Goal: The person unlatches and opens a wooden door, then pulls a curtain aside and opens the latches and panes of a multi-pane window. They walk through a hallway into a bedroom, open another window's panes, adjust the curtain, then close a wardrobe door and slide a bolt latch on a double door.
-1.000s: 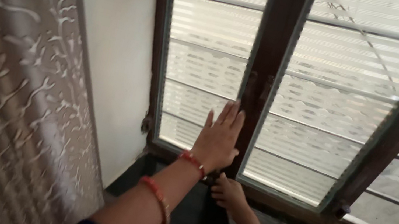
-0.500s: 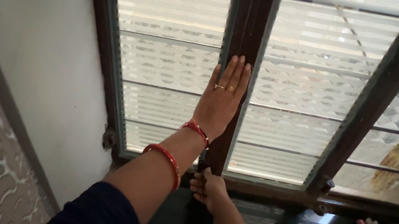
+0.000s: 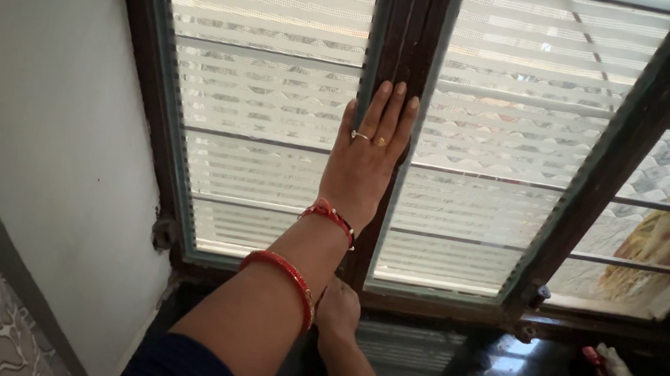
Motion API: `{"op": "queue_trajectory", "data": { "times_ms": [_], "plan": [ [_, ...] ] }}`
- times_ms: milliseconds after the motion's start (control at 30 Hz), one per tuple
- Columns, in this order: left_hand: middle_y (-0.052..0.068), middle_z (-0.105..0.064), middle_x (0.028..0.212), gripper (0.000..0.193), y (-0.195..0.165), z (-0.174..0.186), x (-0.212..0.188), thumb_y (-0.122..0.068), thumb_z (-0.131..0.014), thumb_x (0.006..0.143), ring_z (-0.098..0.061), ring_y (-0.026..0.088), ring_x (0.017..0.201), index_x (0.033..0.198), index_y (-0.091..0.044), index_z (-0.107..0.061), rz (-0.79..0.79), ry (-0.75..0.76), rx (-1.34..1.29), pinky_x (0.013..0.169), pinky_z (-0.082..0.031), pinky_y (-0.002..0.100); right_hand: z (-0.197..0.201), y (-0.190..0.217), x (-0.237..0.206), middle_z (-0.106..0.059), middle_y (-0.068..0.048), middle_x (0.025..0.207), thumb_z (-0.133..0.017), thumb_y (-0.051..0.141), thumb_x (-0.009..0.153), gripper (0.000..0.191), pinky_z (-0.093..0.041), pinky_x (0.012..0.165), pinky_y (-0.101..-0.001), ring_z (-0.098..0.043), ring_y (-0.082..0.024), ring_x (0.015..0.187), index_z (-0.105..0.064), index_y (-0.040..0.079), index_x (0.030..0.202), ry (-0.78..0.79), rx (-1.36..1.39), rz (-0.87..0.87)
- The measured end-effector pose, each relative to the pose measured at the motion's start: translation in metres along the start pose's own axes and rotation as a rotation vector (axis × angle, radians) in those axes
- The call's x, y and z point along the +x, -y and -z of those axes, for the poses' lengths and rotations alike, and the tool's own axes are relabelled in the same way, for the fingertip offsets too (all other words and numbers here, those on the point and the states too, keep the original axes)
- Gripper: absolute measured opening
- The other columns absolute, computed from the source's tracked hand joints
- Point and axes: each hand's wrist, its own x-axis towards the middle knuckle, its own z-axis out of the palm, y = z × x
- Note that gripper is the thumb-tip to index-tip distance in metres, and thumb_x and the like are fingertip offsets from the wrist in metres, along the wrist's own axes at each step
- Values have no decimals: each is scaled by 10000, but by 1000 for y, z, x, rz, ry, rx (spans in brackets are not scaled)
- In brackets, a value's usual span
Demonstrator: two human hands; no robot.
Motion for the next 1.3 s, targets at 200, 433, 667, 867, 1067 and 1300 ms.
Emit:
{"op": "queue_trajectory", "data": {
  "times_ms": [200, 433, 667, 867, 1067, 1300],
  "plan": [
    [149, -159, 1690, 874, -2, -6, -12, 4, -617, 854, -60, 334, 1576, 1607, -3, -174, -66, 14, -154, 1273, -185, 485, 5, -27, -2, -584, -62, 616, -525, 320, 985, 419, -426, 549, -370, -535, -187, 552, -631, 9, 725, -4, 61, 123],
    [160, -315, 1665, 782, 3, 14, -76, 87, -557, 832, -226, 367, 1590, 1584, 29, -353, -109, -329, -544, 1266, -376, 456, 54, -71, -26, -504, -83, 519, -466, 493, 1034, 630, -340, 475, -372, -442, -209, 435, -601, 21, 640, 377, 202, -191],
    [158, -335, 1643, 777, 42, 76, -164, 99, -510, 752, -249, 450, 1568, 1525, 48, -449, -48, -339, -731, 1175, -467, 429, 87, -20, 37, -733, -187, 939, -642, 472, 920, 463, -538, 807, -492, -707, -389, 900, -663, 43, 1094, -197, -521, 513],
    [141, -266, 1682, 709, 75, 116, -217, 95, -531, 817, -181, 480, 1585, 1518, -3, -493, 12, -359, -523, 1259, -398, 502, 48, 41, 42, -620, -256, 1191, -839, 582, 796, 802, -502, 884, -545, -615, -457, 1100, -498, 3, 1233, -325, -619, 570],
    [157, -174, 1703, 653, 126, 144, -267, 26, -541, 894, -91, 491, 1575, 1543, -16, -480, 98, -305, -310, 1297, -206, 609, 24, 47, 23, -595, -232, 1235, -866, 491, 786, 816, -540, 843, -563, -653, -460, 1068, -409, 13, 1265, -318, -688, 476],
    [235, -189, 1710, 682, 185, 147, -301, 32, -498, 876, -146, 483, 1604, 1553, -44, -473, 186, -310, -243, 1317, -171, 623, 25, 43, 24, -606, -278, 1214, -862, 415, 768, 844, -532, 850, -571, -650, -498, 1025, -372, 0, 1316, -311, -761, 485]
  ]
}}
